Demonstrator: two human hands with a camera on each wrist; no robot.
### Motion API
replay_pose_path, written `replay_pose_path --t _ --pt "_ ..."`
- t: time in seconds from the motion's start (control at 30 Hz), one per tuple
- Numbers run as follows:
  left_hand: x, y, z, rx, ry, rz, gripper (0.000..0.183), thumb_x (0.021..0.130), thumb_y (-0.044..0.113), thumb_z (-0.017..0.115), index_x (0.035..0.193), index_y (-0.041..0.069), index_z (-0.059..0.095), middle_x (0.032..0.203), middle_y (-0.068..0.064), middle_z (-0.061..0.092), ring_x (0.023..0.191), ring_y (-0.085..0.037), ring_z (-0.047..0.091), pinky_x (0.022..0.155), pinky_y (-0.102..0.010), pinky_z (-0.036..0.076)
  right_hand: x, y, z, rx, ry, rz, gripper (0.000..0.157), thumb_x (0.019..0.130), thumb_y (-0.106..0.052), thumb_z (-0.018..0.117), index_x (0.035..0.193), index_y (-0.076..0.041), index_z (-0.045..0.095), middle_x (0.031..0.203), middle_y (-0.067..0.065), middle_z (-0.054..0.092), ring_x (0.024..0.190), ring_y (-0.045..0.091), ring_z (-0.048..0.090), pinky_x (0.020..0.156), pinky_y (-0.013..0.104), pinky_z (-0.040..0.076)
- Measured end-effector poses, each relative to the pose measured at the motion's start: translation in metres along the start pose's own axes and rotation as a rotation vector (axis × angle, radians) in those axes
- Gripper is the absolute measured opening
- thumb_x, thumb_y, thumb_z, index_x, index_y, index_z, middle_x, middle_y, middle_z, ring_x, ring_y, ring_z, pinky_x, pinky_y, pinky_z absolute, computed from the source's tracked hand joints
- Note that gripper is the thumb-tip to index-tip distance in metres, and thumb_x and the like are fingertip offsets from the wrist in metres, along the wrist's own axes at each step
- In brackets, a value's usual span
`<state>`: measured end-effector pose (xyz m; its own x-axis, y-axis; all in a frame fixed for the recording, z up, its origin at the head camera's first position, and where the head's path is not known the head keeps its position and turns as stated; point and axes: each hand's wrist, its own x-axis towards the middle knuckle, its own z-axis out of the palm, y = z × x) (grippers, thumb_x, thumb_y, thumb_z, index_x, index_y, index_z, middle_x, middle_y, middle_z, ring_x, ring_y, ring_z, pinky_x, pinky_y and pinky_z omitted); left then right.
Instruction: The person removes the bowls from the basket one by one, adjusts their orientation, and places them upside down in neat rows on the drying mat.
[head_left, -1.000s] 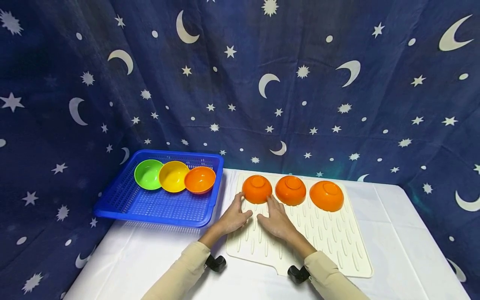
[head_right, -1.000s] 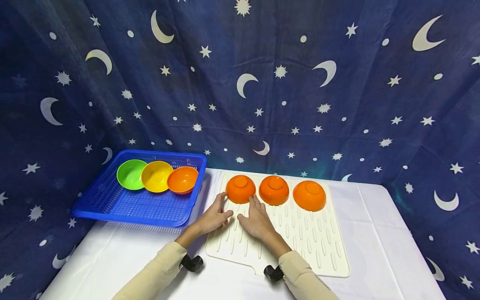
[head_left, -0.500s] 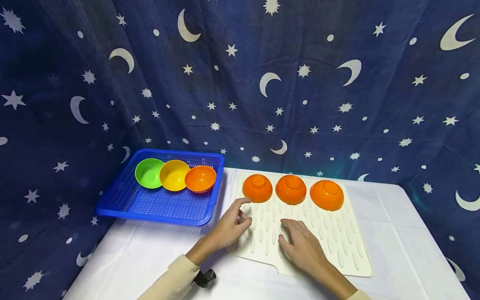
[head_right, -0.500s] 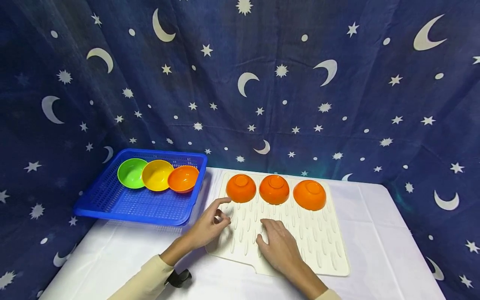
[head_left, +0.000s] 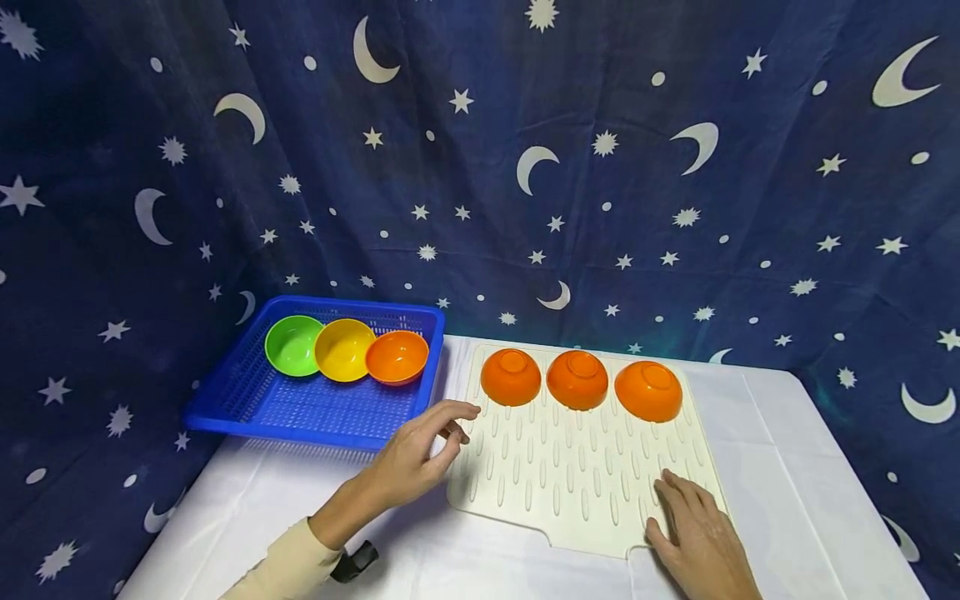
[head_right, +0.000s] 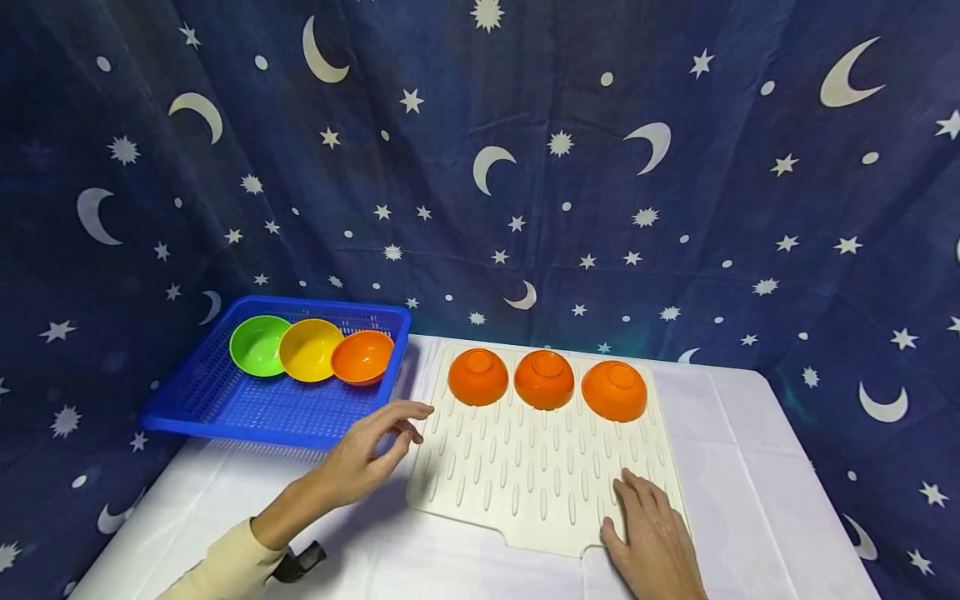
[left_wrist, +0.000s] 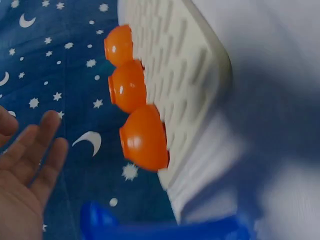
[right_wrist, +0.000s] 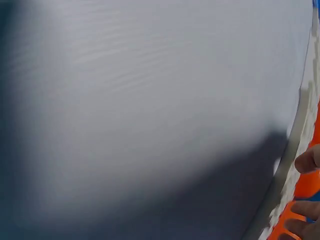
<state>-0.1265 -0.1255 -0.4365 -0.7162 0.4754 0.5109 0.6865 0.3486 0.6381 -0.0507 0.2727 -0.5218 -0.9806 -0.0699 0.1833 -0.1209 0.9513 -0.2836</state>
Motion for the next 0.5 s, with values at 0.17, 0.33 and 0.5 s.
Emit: replay_pose_path --t 0.17,0.33,0.5 --pt "-0.002 0.000 -0.035 0.139 0.035 0.108 0.034 0.092 -0.003 0.059 0.124 0.009 0.063 0.117 -0.001 0.067 0.086 -0.009 0.067 0.074 -0.026 0.057 -0.013 0.032 -0.005 -0.028 -0.053 0.058 0.083 0.090 -0.039 0.072 0.144 0.015 0.039 0.151 0.032 0.029 0.134 0.053 0.027 0.110 0.070 0.021" --pt "0.020 0.000 -0.075 0.125 0.077 0.034 0.031 0.093 -0.005 0.061 0.123 0.005 0.064 0.105 -0.003 0.069 0.086 -0.013 0.066 0.076 -0.034 0.058 -0.017 0.063 -0.011 0.024 -0.220 0.118 0.109 0.095 -0.061 0.058 0.147 0.024 0.016 0.152 0.042 0.012 0.139 0.059 0.012 0.114 0.063 -0.008" --pt "0.046 -0.008 -0.108 0.075 0.139 -0.073 0.027 0.096 -0.005 0.060 0.122 0.004 0.064 0.115 -0.006 0.070 0.092 -0.019 0.069 0.080 -0.033 0.057 -0.016 0.075 -0.012 0.090 -0.317 0.156 0.116 0.094 -0.066 0.055 0.146 0.027 0.008 0.150 0.048 0.007 0.139 0.063 0.006 0.110 0.067 -0.008"
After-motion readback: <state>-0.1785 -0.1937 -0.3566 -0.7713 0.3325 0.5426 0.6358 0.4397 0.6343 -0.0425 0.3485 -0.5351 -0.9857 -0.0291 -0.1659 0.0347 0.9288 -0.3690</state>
